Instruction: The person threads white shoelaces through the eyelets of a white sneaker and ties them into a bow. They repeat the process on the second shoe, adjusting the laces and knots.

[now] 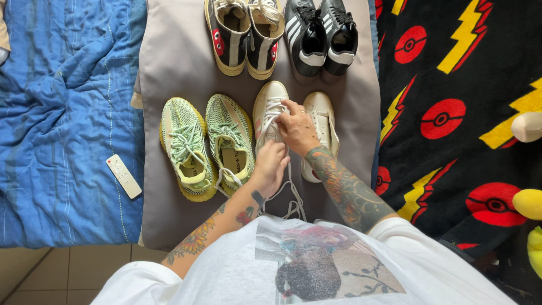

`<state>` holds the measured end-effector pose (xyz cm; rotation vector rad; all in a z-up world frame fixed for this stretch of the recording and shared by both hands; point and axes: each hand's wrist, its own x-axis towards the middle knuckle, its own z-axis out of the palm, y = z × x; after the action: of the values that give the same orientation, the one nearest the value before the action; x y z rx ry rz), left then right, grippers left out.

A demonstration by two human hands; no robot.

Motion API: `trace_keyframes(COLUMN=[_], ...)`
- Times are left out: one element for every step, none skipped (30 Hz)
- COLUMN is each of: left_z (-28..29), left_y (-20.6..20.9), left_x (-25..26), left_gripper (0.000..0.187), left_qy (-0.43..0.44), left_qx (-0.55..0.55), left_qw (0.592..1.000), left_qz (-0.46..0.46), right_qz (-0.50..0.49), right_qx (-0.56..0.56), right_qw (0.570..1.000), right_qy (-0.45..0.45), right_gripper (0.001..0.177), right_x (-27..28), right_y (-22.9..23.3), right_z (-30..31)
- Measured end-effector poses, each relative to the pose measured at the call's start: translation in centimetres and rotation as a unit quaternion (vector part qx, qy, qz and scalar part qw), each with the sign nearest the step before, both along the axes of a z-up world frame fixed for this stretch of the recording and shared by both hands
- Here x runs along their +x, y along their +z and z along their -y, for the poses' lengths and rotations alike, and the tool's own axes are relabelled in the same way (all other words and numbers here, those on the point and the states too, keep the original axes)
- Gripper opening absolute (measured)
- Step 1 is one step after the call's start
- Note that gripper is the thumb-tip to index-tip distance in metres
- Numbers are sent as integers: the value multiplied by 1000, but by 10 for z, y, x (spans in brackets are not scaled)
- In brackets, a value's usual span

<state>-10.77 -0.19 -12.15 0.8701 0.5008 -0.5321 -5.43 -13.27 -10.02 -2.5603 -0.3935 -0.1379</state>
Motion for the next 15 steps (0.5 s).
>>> trace_keyframes(left_z=[1, 3, 3, 2, 2, 2, 3, 5, 8, 10, 13, 17, 22, 29, 38], left_y=[-5, -8, -11, -12, -13, -14, -14, -14, -14, -16, -18, -23, -30, -38, -46], left_x=[-2, -2, -1, 2, 6, 2, -1, -2, -1, 4, 8, 7, 5, 6, 7], left_gripper=[46, 48, 51, 54, 54, 54, 54, 54, 54, 54, 51, 50, 49, 43, 41], left_qy=[77, 101, 125, 150, 147, 143, 138, 145, 151, 157, 166, 175, 185, 224, 262], left_qx=[-196, -179, -163, -147, -148, -147, -147, -149, -152, -153, -142, -133, -123, -146, -167], left_qw=[973, 974, 973, 971, 972, 973, 973, 974, 973, 974, 973, 971, 970, 958, 944], left_qz=[-90, -99, -107, -115, -109, -109, -109, -95, -81, -64, -75, -89, -103, -105, -107], right_qz=[25, 36, 47, 59, 73, 81, 89, 90, 91, 96, 100, 100, 101, 90, 78], right_qx=[22, 0, -21, -42, -78, -112, -147, -138, -128, -117, -81, -45, -9, 11, 30], right_qw=[999, 999, 996, 992, 989, 985, 980, 981, 981, 982, 987, 990, 992, 993, 994], right_qy=[8, 40, 72, 105, 105, 103, 101, 106, 110, 115, 102, 89, 77, 77, 76], right_gripper=[11, 17, 22, 28, 26, 24, 22, 20, 19, 17, 17, 17, 17, 17, 17], right_x=[-4, -9, -15, -18, -18, -25, -31, -34, -35, -32, -30, -32, -36, -38, -42], right_y=[5, 11, 16, 19, 21, 22, 23, 25, 26, 28, 30, 32, 33, 34, 35], right_z=[1, 2, 1, -1, -4, -8, -10, -11, -11, -12, -13, -11, -9, -7, -5])
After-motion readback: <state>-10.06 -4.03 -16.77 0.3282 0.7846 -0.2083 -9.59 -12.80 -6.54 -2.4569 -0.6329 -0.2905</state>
